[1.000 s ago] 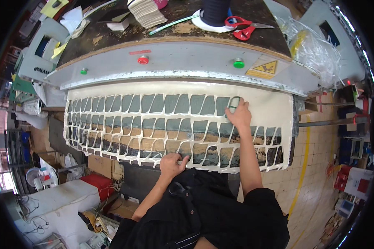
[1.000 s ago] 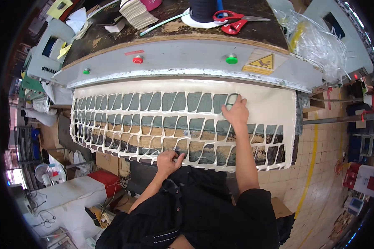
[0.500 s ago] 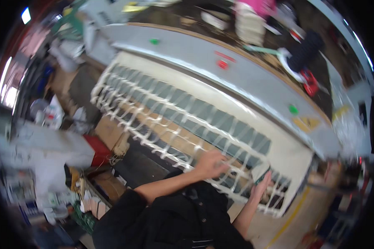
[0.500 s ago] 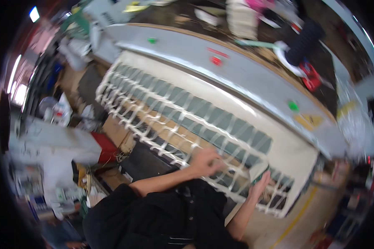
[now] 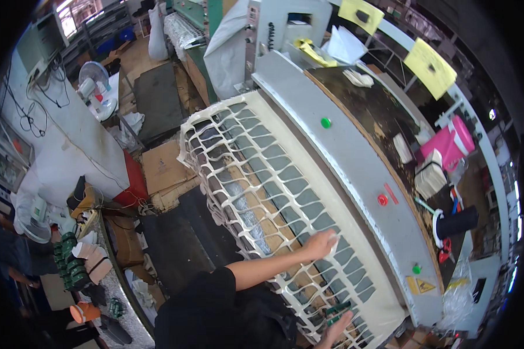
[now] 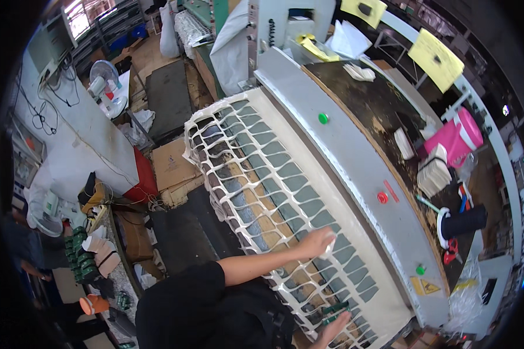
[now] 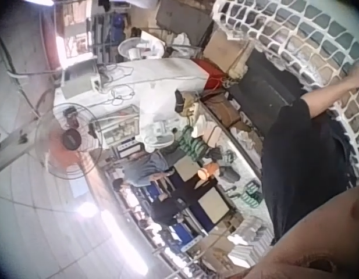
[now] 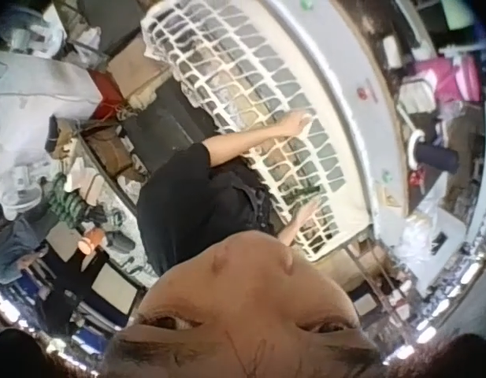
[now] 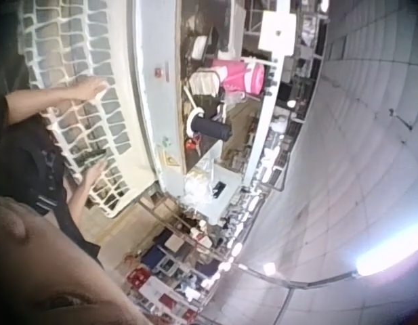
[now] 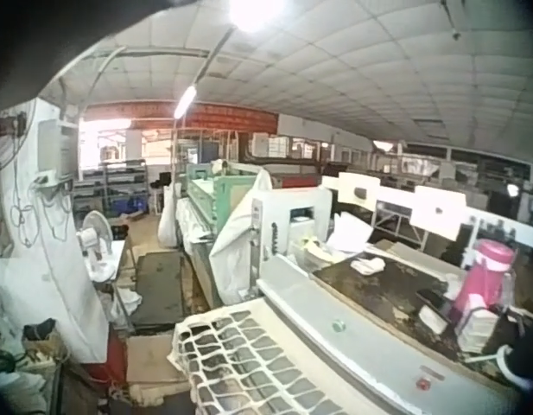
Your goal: Sorting and stacking small fabric or leather shoe components after they come off a conveyor or processing machine.
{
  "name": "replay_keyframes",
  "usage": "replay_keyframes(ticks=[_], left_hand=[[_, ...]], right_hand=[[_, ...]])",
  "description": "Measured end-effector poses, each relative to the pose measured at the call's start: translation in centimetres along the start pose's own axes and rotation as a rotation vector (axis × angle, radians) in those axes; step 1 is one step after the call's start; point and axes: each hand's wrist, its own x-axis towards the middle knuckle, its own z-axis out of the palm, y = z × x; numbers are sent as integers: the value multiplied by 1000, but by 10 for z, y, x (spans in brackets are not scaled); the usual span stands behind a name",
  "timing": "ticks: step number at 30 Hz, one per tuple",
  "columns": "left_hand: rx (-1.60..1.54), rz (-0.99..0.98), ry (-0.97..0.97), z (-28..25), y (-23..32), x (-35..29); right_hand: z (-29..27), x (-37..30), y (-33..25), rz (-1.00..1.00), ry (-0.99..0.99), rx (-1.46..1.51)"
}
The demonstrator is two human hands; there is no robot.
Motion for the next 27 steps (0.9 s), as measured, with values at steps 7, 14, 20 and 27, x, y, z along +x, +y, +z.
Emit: replay_keyframes(ticks=[7,14,20,27], left_hand=[[417,-1,314,-77,-55,65],[496,-19,339,-67,-47,19],[440,97,349,-6,-18,1],[305,304,-52,140,38,-61]], right_hand=[[-61,55,-106,-70,-208,-894],[-108,152,-66,-642,50,-1313],[-106,161,34,-537,38,-1004],[-88,173,11,-659,-64,-716]])
